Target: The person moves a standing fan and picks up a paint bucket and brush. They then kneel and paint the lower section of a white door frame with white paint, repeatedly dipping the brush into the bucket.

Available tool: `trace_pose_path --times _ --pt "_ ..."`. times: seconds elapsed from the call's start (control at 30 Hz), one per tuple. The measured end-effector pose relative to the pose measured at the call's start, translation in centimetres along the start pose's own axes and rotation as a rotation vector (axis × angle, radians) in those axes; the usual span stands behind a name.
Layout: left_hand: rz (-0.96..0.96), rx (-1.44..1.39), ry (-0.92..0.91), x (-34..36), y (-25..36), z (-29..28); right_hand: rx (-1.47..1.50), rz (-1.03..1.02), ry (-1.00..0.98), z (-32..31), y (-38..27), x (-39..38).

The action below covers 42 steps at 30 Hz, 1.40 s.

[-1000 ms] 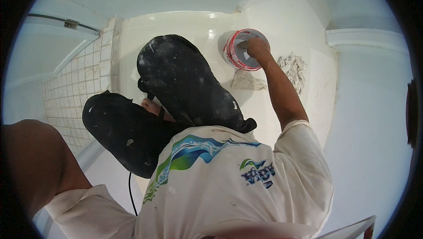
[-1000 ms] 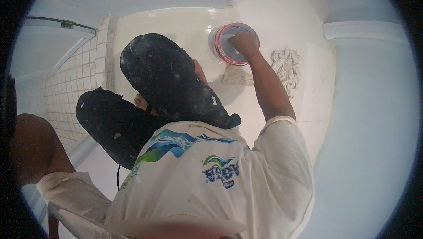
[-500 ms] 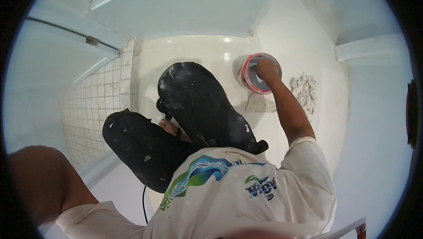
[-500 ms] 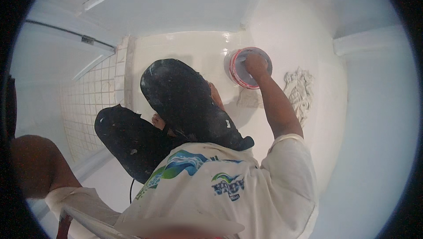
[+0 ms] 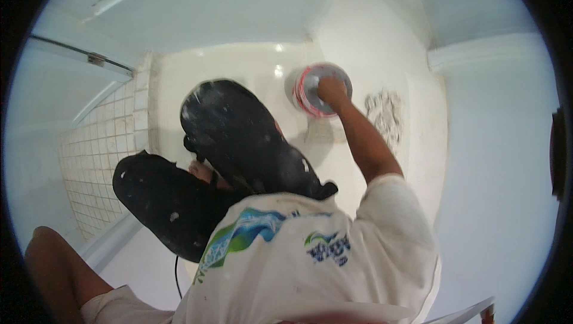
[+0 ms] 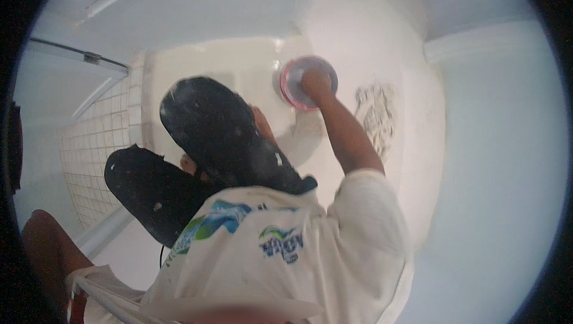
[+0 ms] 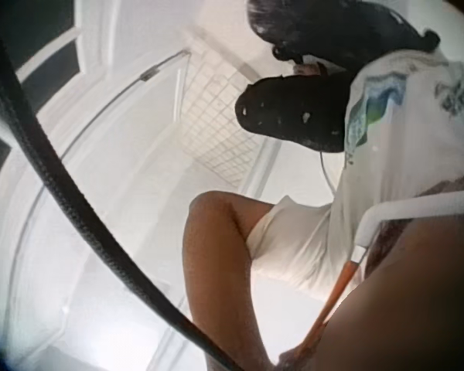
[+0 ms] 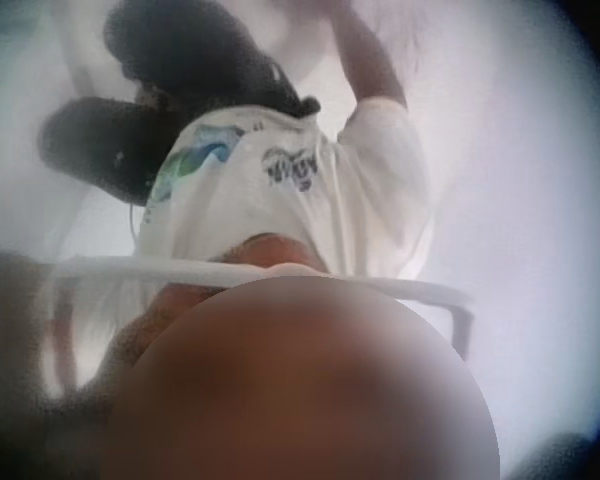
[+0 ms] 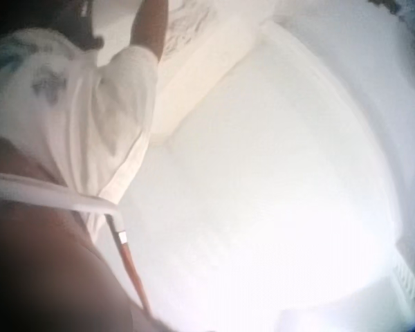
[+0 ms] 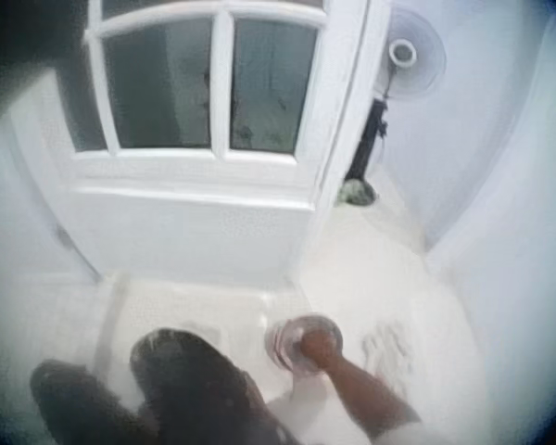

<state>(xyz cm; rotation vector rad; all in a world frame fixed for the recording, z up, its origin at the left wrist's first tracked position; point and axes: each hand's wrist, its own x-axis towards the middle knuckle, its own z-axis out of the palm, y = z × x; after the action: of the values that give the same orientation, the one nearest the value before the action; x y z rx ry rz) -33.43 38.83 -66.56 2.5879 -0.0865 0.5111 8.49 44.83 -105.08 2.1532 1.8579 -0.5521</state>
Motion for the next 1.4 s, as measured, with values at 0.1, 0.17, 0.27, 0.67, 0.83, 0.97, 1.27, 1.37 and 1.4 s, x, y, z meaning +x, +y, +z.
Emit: trace_pose_path --times 0.1,0.17,0.27,0.67,0.83,0.97,1.27,1.37,1.4 --pt "-0.008 0.037 0.007 -1.0 1.0 -2.1 -0.015 0.059 0.077 1.0 -1.6 -3.9" --pt "-0.017 0.078 0.016 -1.7 2.2 -4.1 0.001 0.122 0.054 -2.7 -2.0 -5.0" --pt "-0.013 0.169 0.063 -2.7 3.9 -8.3 0.021 0.210 0.106 -3.9 0.5 -8.6" --pt "-1.142 0.027 0.640 -10.1 -4.7 -7.2 2.230 0.286 -0.195 -0.1 8.8 -20.1" --pt "-1.394 -0.212 0.473 -18.4 -7.0 2.2 2.537 -0.085 -0.371 2.2 10.0 -19.6" --pt "-1.491 -0.356 0.674 -18.2 -7.0 3.9 2.434 -0.173 -0.211 -4.0 6.4 -17.1" --pt "-1.551 -0.325 0.678 -15.7 -9.3 5.2 2.264 0.270 0.244 -5.9 -2.9 7.2" --pt "-1.574 -0.340 0.659 -15.0 -10.9 5.8 1.840 0.362 0.392 -6.7 -4.0 12.1" --pt "-1.586 -0.334 0.663 -15.1 -11.2 5.6 1.631 0.336 0.482 -6.8 -5.1 12.8"
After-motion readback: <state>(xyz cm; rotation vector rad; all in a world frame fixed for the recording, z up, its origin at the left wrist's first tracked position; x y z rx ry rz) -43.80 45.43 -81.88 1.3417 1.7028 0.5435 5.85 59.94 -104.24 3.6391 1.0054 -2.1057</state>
